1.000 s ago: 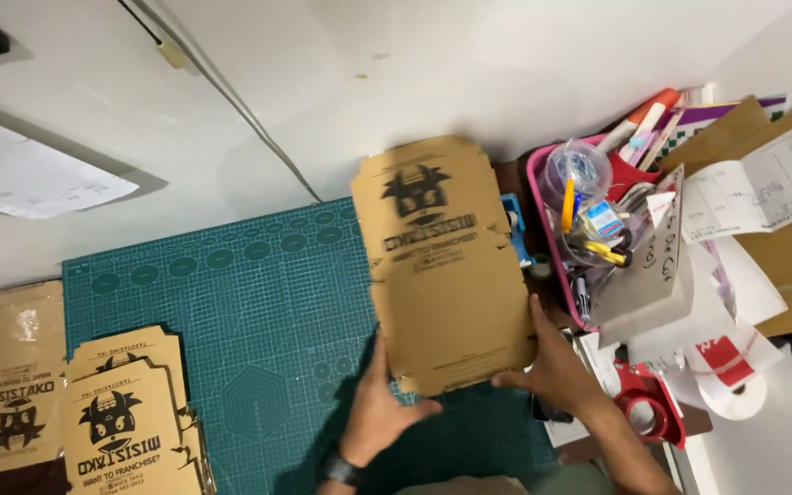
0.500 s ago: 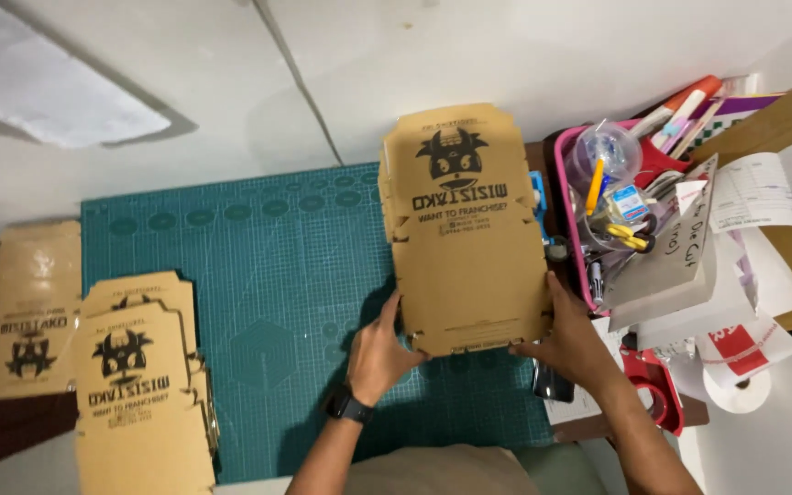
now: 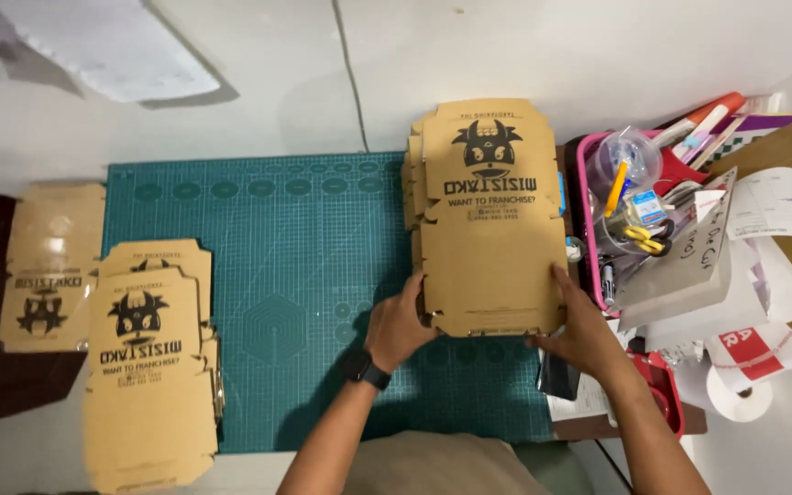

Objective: The person repeatedly picks up stacks of flat cardboard boxes, fans them to separate the pieces, and places them on a green cutting mat. The boxes are handled one stack at a time and set down in a growing pile.

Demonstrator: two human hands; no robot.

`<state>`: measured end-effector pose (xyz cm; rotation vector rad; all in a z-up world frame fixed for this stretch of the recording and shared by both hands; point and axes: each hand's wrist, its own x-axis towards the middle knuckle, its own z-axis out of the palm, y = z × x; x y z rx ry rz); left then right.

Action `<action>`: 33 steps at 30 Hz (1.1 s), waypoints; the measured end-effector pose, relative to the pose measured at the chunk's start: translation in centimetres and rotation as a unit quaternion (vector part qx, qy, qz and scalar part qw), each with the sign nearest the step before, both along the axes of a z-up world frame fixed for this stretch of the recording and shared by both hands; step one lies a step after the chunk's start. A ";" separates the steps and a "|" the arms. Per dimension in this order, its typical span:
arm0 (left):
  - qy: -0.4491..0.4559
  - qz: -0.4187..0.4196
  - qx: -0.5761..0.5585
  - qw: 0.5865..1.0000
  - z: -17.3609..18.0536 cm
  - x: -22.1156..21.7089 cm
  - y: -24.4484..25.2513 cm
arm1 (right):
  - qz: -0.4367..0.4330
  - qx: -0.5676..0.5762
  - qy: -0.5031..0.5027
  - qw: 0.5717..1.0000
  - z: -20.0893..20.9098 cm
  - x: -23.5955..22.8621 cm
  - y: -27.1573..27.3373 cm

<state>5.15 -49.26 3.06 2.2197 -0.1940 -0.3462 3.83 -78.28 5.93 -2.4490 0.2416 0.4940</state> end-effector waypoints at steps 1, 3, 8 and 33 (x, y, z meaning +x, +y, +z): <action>-0.024 0.002 -0.007 1.000 -0.8 -0.2 0.1 | 0.024 -0.017 -0.018 0.999 -0.6 -0.2 -0.1; -0.002 -0.006 -0.003 1.000 -0.9 -0.3 0.2 | 0.037 0.000 -0.042 0.998 -0.5 0.0 -0.3; 0.022 0.004 0.017 1.000 -2.2 -5.0 4.6 | 0.112 0.016 -0.160 0.981 5.7 -1.7 2.5; 0.022 0.790 -0.475 0.387 -2.9 -23.5 36.2 | 0.448 0.035 -0.170 0.877 -14.7 11.7 63.6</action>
